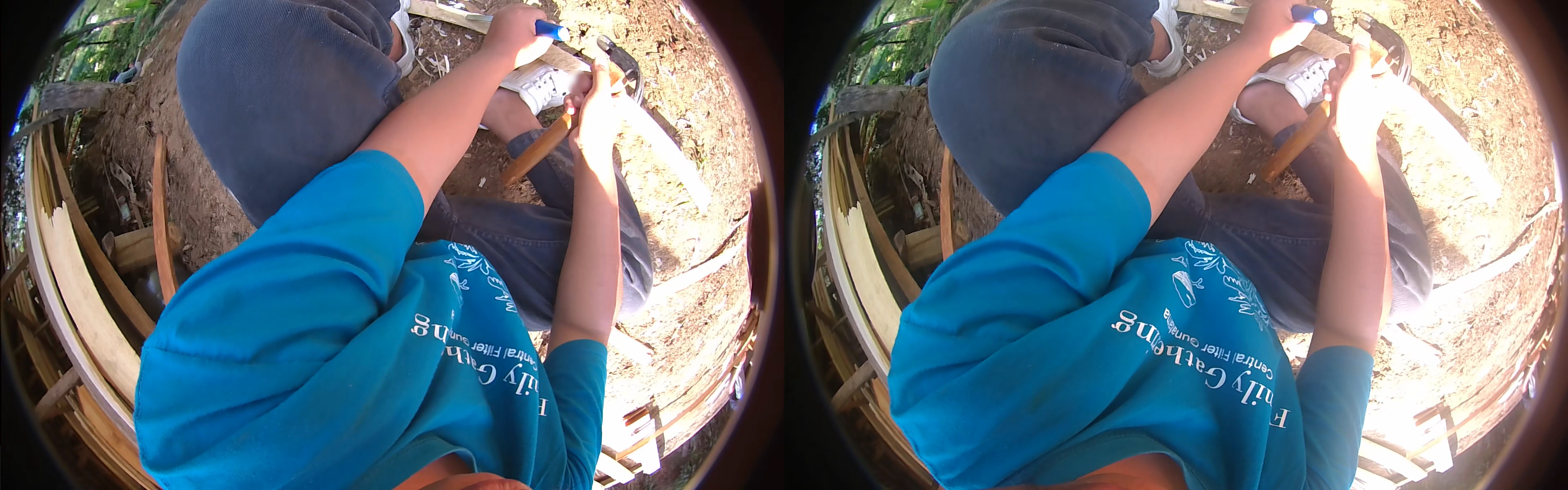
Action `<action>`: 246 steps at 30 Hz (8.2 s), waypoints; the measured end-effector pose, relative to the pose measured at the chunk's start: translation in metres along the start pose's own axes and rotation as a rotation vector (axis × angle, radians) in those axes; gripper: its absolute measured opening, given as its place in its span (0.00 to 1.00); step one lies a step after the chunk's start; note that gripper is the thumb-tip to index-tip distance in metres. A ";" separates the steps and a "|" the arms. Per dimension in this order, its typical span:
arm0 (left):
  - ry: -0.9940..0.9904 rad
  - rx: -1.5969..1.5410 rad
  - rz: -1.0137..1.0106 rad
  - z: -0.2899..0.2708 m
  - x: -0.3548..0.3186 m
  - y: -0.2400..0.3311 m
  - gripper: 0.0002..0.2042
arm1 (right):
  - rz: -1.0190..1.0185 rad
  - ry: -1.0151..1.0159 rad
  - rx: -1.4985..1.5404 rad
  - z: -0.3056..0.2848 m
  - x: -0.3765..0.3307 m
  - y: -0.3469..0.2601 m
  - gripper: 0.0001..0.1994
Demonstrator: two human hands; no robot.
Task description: The person uses a hand tool to shave and shape a thin piece of wood, repeatedly drawing the blade along the surface and turning the piece over to work on different sides.
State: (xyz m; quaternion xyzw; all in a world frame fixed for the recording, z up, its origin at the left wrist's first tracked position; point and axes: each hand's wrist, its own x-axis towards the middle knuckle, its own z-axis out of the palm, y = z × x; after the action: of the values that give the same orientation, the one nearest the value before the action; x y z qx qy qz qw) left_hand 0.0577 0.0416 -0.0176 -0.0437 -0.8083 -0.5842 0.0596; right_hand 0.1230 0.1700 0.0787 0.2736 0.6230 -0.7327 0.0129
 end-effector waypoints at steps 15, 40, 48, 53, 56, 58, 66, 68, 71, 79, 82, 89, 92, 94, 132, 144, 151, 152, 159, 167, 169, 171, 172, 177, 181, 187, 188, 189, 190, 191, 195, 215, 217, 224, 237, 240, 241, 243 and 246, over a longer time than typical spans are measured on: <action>0.045 0.181 0.291 0.032 0.001 -0.057 0.06 | 0.071 -0.081 -0.055 -0.004 0.002 -0.006 0.10; 0.039 -0.047 0.142 0.011 0.006 -0.023 0.05 | -0.016 -0.102 -0.121 0.002 -0.006 0.003 0.08; 0.003 0.049 0.147 0.007 0.004 -0.019 0.05 | -0.041 -0.048 -0.084 0.001 -0.006 0.005 0.10; -0.010 0.053 0.064 0.005 0.006 -0.013 0.07 | -0.029 -0.051 -0.080 0.000 -0.003 0.009 0.09; -0.015 0.101 0.077 0.005 0.008 -0.014 0.07 | 0.070 -0.064 -0.142 -0.001 0.005 0.001 0.10; -0.019 0.137 0.098 0.005 0.008 -0.018 0.07 | 0.053 -0.103 -0.192 -0.001 0.002 0.001 0.10; -0.028 0.106 0.149 0.009 0.007 -0.020 0.06 | 0.095 -0.086 -0.138 -0.006 0.007 0.005 0.09; -0.038 0.113 0.112 0.012 0.008 -0.026 0.05 | 0.060 0.048 0.052 0.000 0.006 0.006 0.08; -0.016 0.114 0.097 0.015 0.010 -0.034 0.05 | 0.104 -0.119 -0.179 -0.005 0.004 0.003 0.09; -0.010 0.222 0.120 0.017 0.015 -0.044 0.04 | 0.115 -0.168 -0.254 -0.011 0.011 0.014 0.10; 0.054 0.190 0.076 0.011 0.011 -0.081 0.05 | 0.036 -0.099 -0.048 0.003 0.014 0.020 0.10; 0.004 0.213 0.134 -0.008 -0.007 -0.036 0.04 | 0.061 -0.130 -0.161 -0.009 0.012 0.013 0.09; 0.006 0.145 0.196 0.007 -0.004 -0.054 0.04 | 0.056 -0.132 -0.087 -0.006 0.003 -0.007 0.07; -0.016 0.063 0.268 0.005 -0.007 -0.028 0.05 | 0.015 -0.122 -0.072 -0.014 0.000 -0.014 0.07; 0.115 0.035 0.286 0.002 -0.009 -0.015 0.04 | 0.064 -0.082 -0.133 0.005 -0.010 0.006 0.08; 0.072 0.107 0.347 0.005 -0.014 -0.037 0.10 | 0.084 -0.026 -0.087 0.007 -0.007 0.012 0.09; 0.075 0.098 0.283 0.012 -0.009 -0.049 0.09 | 0.062 0.028 0.109 -0.002 -0.006 0.008 0.09; 0.058 0.116 0.270 0.012 -0.011 -0.047 0.09 | 0.086 -0.036 -0.004 -0.003 -0.009 0.008 0.09; 0.060 0.128 0.241 0.000 -0.008 -0.023 0.06 | 0.083 -0.025 0.073 0.006 -0.011 0.010 0.08; 0.038 0.092 0.247 -0.009 -0.012 -0.012 0.07 | 0.090 -0.101 -0.042 0.000 -0.001 0.009 0.08; 0.068 0.104 0.203 -0.003 -0.006 -0.023 0.07 | 0.100 -0.060 -0.111 0.006 -0.003 0.011 0.08; 0.041 0.135 0.237 -0.009 -0.010 -0.011 0.06 | 0.092 -0.001 0.009 0.001 0.001 0.016 0.08; 0.028 0.150 0.254 -0.010 -0.012 -0.007 0.05 | 0.074 0.026 0.165 -0.004 0.006 0.018 0.08; 0.057 0.134 0.183 0.004 -0.002 -0.033 0.04 | 0.062 -0.099 -0.090 -0.001 0.002 0.017 0.08; 0.122 0.160 0.242 0.009 0.000 -0.037 0.04 | 0.132 -0.157 -0.178 -0.002 0.003 0.012 0.08; 0.048 0.153 0.161 0.012 -0.003 -0.039 0.05 | 0.045 -0.063 -0.005 -0.006 0.014 0.025 0.10; 0.068 0.167 0.172 0.012 0.000 -0.042 0.05 | 0.135 -0.184 -0.129 0.001 0.002 0.012 0.10; 0.088 0.180 0.183 0.012 0.003 -0.045 0.05 | 0.078 -0.188 -0.106 -0.001 0.004 0.018 0.09; 0.107 0.193 0.194 0.011 0.006 -0.048 0.05 | 0.020 -0.192 -0.083 -0.002 0.007 0.025 0.09; 0.109 0.194 0.193 0.012 0.003 -0.047 0.04 | 0.022 -0.129 -0.001 -0.001 0.007 0.023 0.08; 0.124 0.198 0.193 0.013 0.006 -0.052 0.04 | 0.055 -0.157 -0.039 0.004 -0.001 0.018 0.08; 0.152 0.156 0.264 0.009 0.006 -0.048 0.02 | 0.115 -0.113 -0.073 -0.002 0.021 0.028 0.09; 0.094 0.178 0.207 0.003 0.004 -0.050 0.02 | 0.078 -0.157 -0.093 -0.005 0.022 0.033 0.09; 0.112 0.279 0.136 -0.003 0.005 -0.060 0.04 | 0.076 -0.222 -0.114 -0.002 0.020 0.034 0.08; 0.095 0.163 0.250 0.007 0.005 -0.016 0.03 | 0.118 -0.228 0.059 -0.022 0.022 -0.001 0.08; 0.083 0.138 0.213 0.006 0.005 -0.017 0.04 | 0.122 -0.163 0.042 -0.016 0.013 -0.014 0.08; 0.074 0.125 0.198 0.006 0.006 -0.017 0.04 | 0.112 -0.164 0.041 -0.017 0.016 -0.016 0.09; 0.084 0.114 0.154 0.008 0.006 -0.015 0.04 | 0.105 -0.233 0.100 -0.028 0.026 -0.016 0.10; 0.080 0.157 0.133 0.007 0.005 -0.016 0.04 | 0.086 -0.254 0.120 -0.030 0.027 -0.016 0.11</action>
State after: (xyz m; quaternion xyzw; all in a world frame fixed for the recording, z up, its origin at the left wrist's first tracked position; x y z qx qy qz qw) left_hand 0.0503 0.0430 -0.0341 -0.0690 -0.8439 -0.5151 0.1334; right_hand 0.1058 0.2099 0.0793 0.2055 0.5589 -0.7963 0.1066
